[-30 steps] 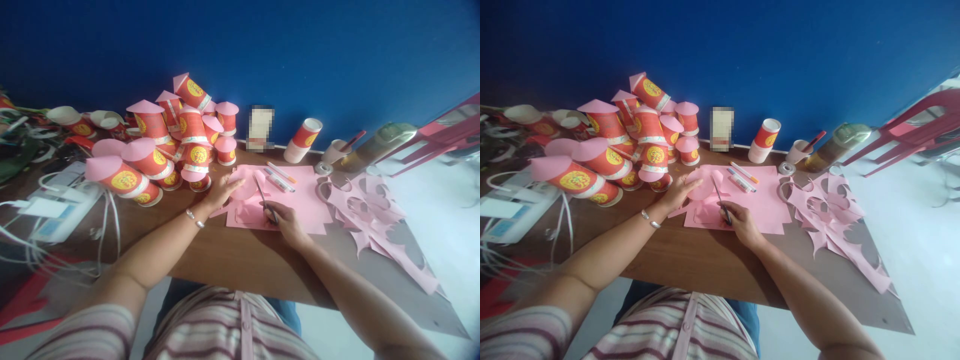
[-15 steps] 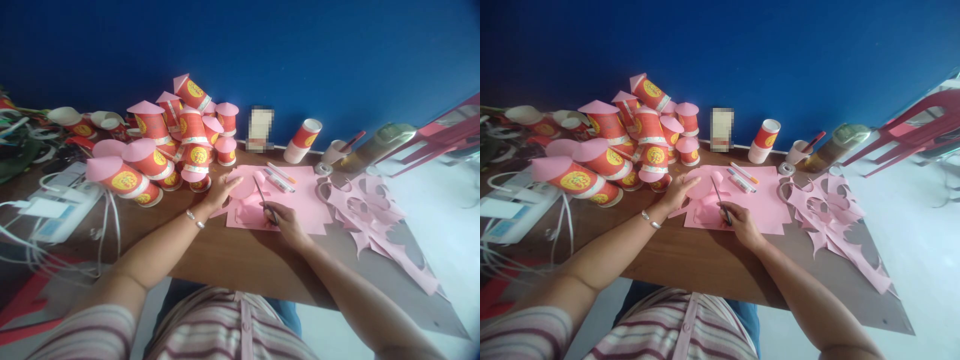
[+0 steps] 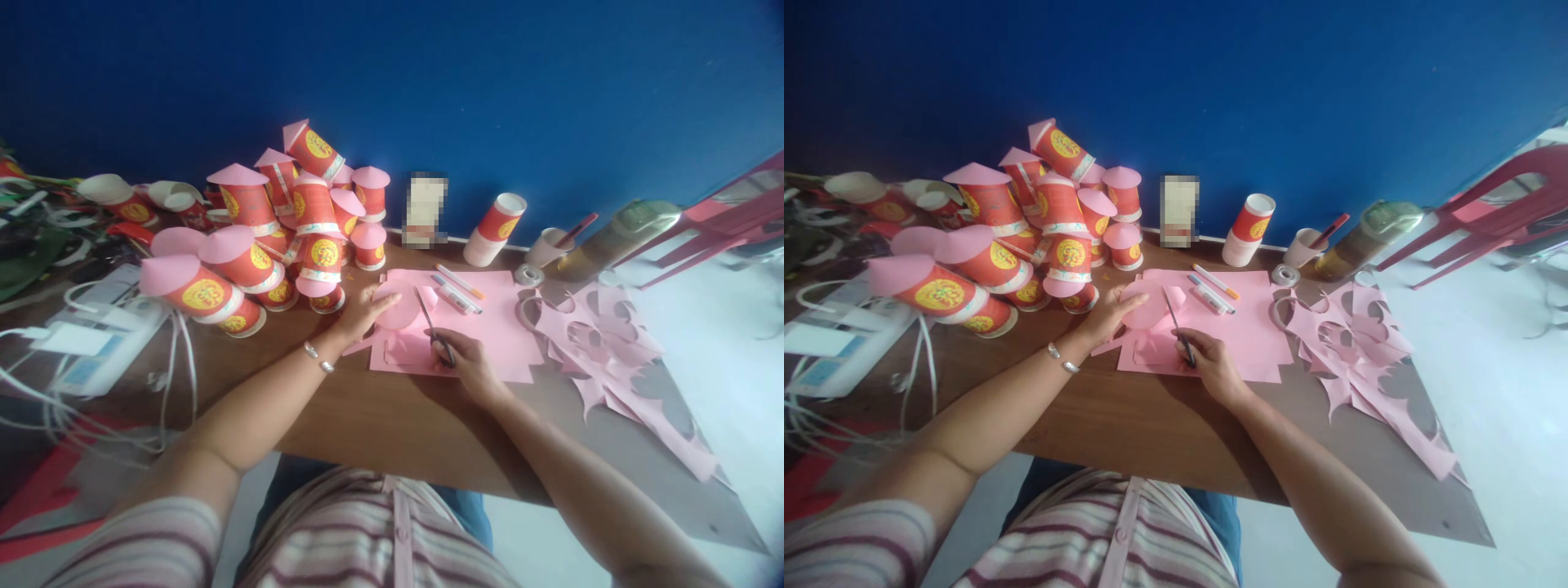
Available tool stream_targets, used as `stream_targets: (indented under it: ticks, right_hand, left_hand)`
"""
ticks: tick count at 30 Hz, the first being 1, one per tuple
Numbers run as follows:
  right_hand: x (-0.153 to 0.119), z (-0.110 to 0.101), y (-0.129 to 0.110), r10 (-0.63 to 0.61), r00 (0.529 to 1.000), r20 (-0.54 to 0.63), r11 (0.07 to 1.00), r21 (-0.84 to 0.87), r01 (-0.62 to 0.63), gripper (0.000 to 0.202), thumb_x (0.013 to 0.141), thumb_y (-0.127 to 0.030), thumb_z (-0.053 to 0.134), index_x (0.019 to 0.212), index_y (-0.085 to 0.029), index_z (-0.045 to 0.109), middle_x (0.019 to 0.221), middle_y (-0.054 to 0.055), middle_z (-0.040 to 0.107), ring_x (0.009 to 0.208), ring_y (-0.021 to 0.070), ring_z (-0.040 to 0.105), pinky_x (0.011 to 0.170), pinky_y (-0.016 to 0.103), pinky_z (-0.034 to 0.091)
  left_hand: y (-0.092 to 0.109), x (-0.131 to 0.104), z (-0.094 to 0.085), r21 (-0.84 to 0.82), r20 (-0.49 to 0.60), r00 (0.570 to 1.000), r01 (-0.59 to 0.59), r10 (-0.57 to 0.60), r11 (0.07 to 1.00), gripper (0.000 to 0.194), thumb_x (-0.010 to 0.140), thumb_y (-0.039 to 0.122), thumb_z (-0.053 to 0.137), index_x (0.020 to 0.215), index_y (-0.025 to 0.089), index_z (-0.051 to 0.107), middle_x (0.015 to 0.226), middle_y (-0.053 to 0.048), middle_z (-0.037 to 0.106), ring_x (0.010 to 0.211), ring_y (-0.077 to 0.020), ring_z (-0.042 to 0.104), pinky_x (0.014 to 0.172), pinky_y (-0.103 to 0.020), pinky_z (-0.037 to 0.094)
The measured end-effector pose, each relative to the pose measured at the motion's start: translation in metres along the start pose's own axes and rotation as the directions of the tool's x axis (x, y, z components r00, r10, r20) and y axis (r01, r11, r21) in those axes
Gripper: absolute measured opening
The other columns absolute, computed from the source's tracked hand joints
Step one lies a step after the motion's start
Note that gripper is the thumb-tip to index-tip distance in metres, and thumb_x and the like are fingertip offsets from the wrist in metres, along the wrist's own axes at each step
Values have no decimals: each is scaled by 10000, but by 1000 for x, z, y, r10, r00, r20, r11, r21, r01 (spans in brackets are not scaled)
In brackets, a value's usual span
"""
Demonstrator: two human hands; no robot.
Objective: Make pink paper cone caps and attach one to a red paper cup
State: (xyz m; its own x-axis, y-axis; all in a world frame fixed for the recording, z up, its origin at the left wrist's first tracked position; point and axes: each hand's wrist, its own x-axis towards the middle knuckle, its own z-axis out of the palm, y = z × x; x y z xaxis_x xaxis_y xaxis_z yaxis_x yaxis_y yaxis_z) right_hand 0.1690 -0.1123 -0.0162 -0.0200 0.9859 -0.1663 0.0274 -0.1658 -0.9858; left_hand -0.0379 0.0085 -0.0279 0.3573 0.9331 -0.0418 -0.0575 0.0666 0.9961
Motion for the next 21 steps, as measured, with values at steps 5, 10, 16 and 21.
stream_targets:
  ticks: [5, 10, 16, 21]
  right_hand:
    - [0, 0, 0, -13, 1000, -3, 1000, -13, 13, 550, 809, -627, 764, 1085, -152, 755, 668, -11, 607, 601, 144, 580, 625, 327, 522]
    - [0, 0, 1, -23, 1000, -9, 1000, -9, 23, 544, 813, -626, 757, 1087, -156, 753, 657, -19, 602, 581, 136, 571, 611, 321, 514]
    - [0, 1, 0, -7, 1000, -1, 1000, -7, 7, 540, 804, -595, 767, 1103, -147, 745, 671, -16, 611, 587, 136, 580, 619, 324, 528]
    - [0, 0, 2, 20, 1000, 5, 1000, 3, -20, 555, 795, -579, 770, 1131, -138, 738, 681, -19, 601, 584, 130, 576, 612, 317, 521]
  left_hand:
    - [4, -1, 3, -42, -24, 1000, 15, -16, 999, 458, 739, 514, 849, 964, 129, 749, 912, -68, 743, 809, -190, 651, 754, -301, 503]
    - [4, -1, 3, -50, -31, 1000, -3, 2, 999, 447, 758, 507, 836, 982, 130, 749, 904, -61, 740, 802, -189, 649, 757, -305, 501]
    - [1, 1, 1, -10, -75, 995, -64, 63, 998, 404, 803, 496, 809, 988, 142, 749, 915, -53, 736, 828, -191, 647, 789, -310, 499]
    - [-3, 2, -1, -4, -90, 992, -87, 86, 996, 367, 831, 478, 793, 995, 152, 749, 905, -47, 730, 828, -185, 639, 792, -310, 495]
